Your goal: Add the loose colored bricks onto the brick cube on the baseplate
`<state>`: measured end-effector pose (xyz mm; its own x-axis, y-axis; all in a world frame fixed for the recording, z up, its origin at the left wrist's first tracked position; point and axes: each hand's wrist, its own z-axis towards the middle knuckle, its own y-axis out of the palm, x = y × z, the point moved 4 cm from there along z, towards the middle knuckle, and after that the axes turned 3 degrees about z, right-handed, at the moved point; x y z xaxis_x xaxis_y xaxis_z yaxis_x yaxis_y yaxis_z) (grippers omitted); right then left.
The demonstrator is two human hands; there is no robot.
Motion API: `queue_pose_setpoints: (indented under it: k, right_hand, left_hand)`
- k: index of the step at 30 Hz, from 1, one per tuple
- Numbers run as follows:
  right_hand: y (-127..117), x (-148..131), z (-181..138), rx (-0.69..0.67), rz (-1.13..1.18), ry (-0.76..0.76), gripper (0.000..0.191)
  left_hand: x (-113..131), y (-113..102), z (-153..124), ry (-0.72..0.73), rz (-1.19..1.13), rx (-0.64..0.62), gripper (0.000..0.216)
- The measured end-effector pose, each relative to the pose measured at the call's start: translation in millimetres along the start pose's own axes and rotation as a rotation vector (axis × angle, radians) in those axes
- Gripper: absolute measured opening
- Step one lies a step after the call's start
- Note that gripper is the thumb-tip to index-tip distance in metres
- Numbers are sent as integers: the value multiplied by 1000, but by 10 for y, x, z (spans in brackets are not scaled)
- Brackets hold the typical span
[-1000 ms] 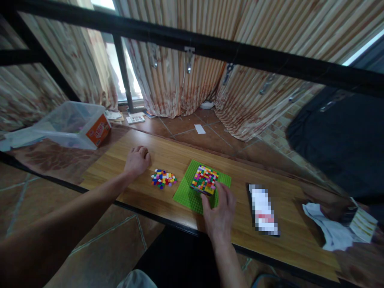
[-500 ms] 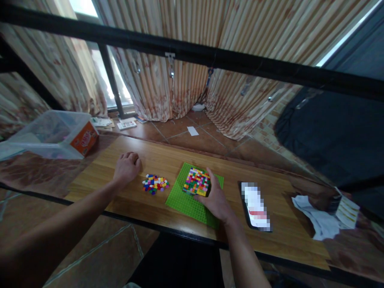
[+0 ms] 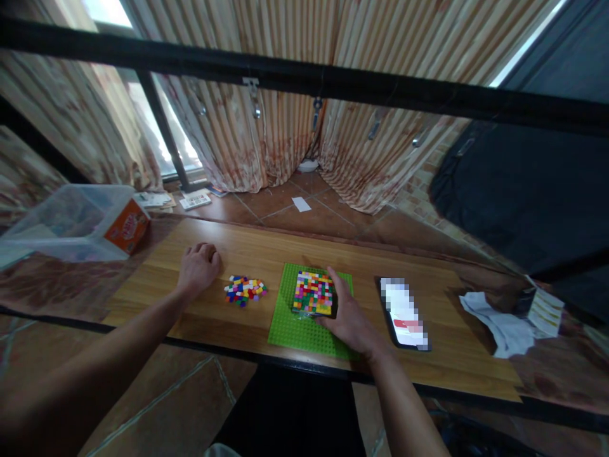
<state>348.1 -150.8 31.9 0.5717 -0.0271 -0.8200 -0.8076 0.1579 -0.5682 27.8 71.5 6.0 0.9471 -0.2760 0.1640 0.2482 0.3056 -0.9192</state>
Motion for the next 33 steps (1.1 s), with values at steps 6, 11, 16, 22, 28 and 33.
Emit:
queue_pose_setpoints:
  k: [6,11,16,22,28,33]
  right_hand:
    - [36,-429,-260,488,-91,-24,77]
    - [689,-987,-223,291,-75,-220,23]
    - [1210,-942,91,220,-169,-165,24]
    - [1461,-742,273,162,-265,-108,21]
    - [1478,-792,122,202,-95,-143,18]
    - [1425,-835,-146,218,74,-56,14]
  left_hand:
    - [16,-5,-9,1,-17,-13,26]
    - [17,-10,-15,-6,-10,-13,26]
    - [25,-24,-18,-8,-20,-20,26]
    - [17,-24,-13,-36,-20,-22,28]
    - [10,-16,-1,-26,-35,-27,30]
    - [1,-14,2,-18,-25,-9,32]
